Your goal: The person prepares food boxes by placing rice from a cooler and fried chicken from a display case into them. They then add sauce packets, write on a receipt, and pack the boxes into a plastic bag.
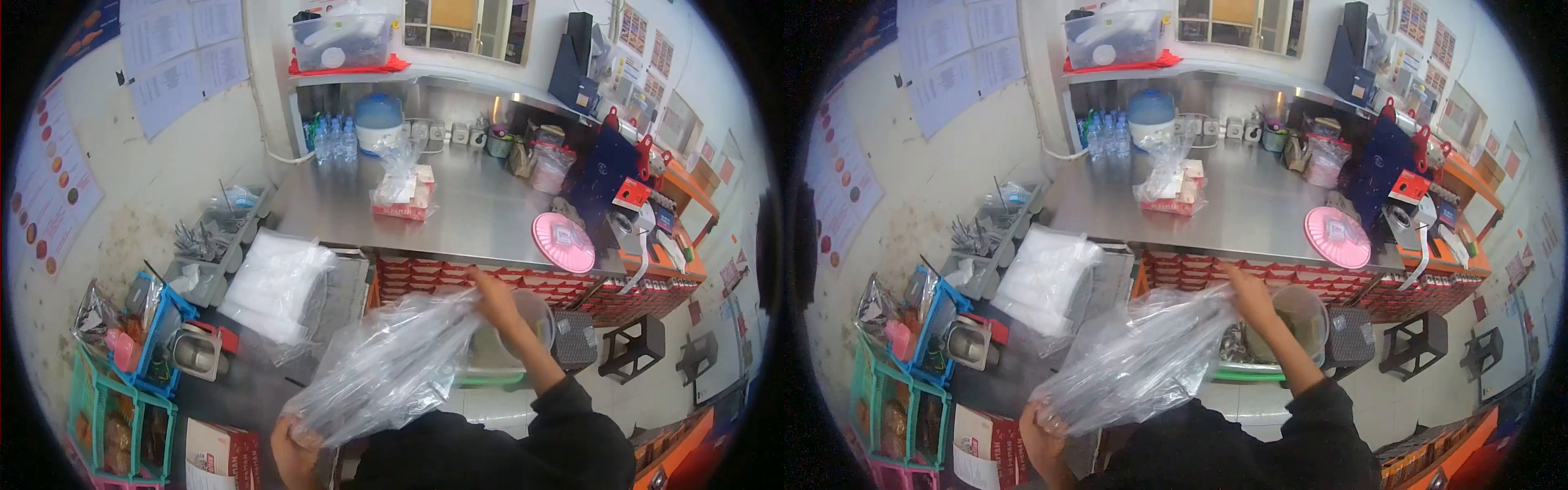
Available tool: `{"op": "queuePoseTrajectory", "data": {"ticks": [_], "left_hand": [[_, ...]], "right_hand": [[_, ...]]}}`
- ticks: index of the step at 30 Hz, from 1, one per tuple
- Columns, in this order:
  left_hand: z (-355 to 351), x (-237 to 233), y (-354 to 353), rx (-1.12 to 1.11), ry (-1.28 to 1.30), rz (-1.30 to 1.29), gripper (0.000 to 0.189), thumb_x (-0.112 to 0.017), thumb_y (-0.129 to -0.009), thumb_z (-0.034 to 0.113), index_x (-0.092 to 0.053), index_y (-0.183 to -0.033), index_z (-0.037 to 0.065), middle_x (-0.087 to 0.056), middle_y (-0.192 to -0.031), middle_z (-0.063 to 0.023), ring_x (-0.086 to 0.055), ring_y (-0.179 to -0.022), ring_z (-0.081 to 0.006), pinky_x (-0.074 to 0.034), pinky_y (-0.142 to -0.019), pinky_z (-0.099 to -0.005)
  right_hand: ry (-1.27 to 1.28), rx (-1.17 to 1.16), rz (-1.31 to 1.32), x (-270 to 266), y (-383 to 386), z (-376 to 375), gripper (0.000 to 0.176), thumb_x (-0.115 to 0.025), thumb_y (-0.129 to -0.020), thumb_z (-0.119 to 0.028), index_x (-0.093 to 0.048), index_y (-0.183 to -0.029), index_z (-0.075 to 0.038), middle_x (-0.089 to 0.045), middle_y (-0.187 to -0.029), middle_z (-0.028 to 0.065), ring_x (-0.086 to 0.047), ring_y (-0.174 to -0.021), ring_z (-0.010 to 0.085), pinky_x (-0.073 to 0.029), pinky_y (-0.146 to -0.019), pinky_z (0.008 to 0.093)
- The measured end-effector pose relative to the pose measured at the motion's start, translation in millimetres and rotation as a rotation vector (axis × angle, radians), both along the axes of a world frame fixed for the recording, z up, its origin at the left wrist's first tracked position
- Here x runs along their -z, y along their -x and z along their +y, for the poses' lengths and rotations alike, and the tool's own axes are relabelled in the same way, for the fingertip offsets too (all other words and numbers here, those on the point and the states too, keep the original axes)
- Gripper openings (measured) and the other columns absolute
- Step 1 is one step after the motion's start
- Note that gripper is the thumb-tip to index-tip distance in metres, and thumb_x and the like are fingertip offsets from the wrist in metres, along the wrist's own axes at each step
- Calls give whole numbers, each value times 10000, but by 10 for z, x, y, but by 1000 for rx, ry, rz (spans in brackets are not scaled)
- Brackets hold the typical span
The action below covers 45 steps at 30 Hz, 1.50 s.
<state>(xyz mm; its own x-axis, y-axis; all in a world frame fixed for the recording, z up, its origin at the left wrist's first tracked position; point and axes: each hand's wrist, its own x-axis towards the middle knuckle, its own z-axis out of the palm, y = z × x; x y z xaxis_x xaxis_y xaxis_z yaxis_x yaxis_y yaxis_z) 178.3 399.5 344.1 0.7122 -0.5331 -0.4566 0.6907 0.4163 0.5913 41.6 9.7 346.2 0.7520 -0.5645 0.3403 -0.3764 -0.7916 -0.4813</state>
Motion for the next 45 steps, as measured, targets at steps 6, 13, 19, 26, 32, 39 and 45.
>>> {"op": "queuePoseTrajectory", "data": {"ticks": [6, 13, 19, 26, 32, 39, 45], "left_hand": [[394, 82, 133, -26, -183, -916, 457, -627, -753, 194, -443, -1106, -29, -522, -964, -103, -550, -840, -193, -474, -674, -262], [652, 7, 470, -835, -1579, -1439, 141, -633, -778, 97, -622, -891, 13, -572, -887, -130, -556, -701, -254, -470, -597, -340], [1024, -203, 1096, -652, -2065, -1575, 298, -615, -809, 288, -619, -965, 34, -581, -934, -117, -569, -812, -278, -474, -671, -393], [813, -42, 1126, -789, -1572, -1266, 283, -634, -769, 207, -591, -988, 33, -572, -943, -118, -559, -837, -281, -458, -716, -387], [838, 356, 1257, -898, -1212, -798, 304, -649, -736, 139, -566, -1008, 33, -565, -950, -120, -550, -859, -284, -443, -755, -382], [1439, 1158, 1889, -1443, -589, 43, 360, -667, -696, 59, -538, -1031, 32, -557, -959, -121, -540, -884, -287, -426, -800, -376], [977, 791, 1859, -1288, -1999, -720, 363, -666, -680, 11, -540, -1018, 42, -563, -960, -131, -536, -901, -306, -422, -822, -382]], "right_hand": [[-665, -409, -282, 174, -427, -20, 445, -609, -707, -22, -525, -1143, -42, -624, -951, 116, -590, -917, 190, -455, -819, 322], [-569, -8, -224, -133, -745, 384, 390, -694, -562, -44, -596, -940, -42, -585, -837, 149, -582, -814, 274, -450, -736, 342], [-250, -654, -332, -68, -1218, 1140, 339, -611, -558, -21, -619, -896, -48, -584, -884, 98, -568, -871, 270, -442, -770, 325], [-102, -1172, 56, -893, -1344, 2327, 300, -673, -686, -293, -608, -876, -71, -561, -893, 105, -566, -880, 250, -451, -742, 347], [-102, -1121, -561, -749, -1102, 2866, 401, -608, -738, -232, -530, -1074, -28, -522, -996, 199, -538, -933, 276, -441, -796, 367], [21, -1416, 798, 1290, -1229, 3688, 538, -575, -785, -407, -475, -1081, 31, -554, -999, 212, -553, -932, 350, -449, -753, 438], [571, -1634, 708, 1725, -1519, 3955, 595, -650, -720, -378, -471, -1117, 28, -582, -987, 220, -584, -906, 343, -469, -746, 429]]}}
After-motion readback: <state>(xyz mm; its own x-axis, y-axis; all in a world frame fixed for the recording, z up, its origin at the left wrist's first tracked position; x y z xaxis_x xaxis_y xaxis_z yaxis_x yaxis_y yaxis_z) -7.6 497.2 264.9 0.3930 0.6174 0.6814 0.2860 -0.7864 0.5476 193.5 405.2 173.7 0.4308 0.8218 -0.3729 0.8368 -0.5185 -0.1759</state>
